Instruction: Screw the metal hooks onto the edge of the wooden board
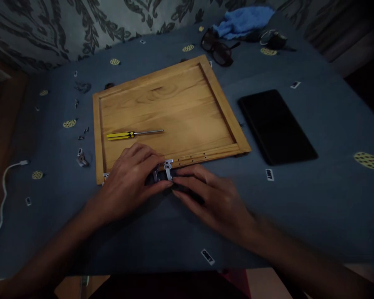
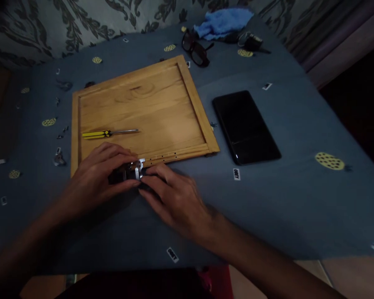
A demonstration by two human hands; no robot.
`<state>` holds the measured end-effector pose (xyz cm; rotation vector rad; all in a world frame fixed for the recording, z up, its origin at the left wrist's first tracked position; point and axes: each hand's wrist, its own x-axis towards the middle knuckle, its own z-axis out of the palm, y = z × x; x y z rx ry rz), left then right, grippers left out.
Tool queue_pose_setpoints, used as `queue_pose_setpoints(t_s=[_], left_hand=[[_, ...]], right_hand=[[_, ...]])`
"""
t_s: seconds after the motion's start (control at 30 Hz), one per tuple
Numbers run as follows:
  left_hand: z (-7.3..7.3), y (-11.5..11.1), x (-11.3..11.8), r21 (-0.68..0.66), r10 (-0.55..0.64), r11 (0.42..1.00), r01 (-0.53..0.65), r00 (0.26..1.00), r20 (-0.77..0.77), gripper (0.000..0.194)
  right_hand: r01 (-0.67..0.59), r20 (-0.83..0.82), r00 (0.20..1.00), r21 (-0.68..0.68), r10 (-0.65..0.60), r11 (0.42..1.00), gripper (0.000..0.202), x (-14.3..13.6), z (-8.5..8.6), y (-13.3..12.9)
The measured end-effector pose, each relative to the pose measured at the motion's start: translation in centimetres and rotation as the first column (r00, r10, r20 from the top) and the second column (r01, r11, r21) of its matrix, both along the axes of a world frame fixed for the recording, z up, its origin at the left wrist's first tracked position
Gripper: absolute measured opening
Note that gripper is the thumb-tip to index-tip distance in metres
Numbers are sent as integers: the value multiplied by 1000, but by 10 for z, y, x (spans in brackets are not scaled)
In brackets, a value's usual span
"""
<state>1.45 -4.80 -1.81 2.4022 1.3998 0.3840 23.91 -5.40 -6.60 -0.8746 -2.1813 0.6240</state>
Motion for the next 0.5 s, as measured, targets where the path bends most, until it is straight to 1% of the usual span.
queue_pose_setpoints(t_s=[0.13, 0.27, 0.4, 0.5], left_hand=[[1, 0, 1, -2, 11, 1000, -11, 1000, -2, 33], [1, -1, 2, -11, 22, 1000, -22, 1000, -1, 29], [2, -2, 5, -9, 49, 999, -49, 999, -6, 26], [1, -3, 6, -1, 47, 999, -47, 999, -6, 26]], right_hand=[[-4, 6, 1000, -37, 5, 999, 16, -2, -1, 0], [13, -5, 1000, 18, -13, 1000, 19, 0, -2, -1], [5, 12, 1000, 58, -6, 998, 31, 2, -3, -2], [-12, 35, 999, 90, 9, 996, 38, 4, -3, -2]])
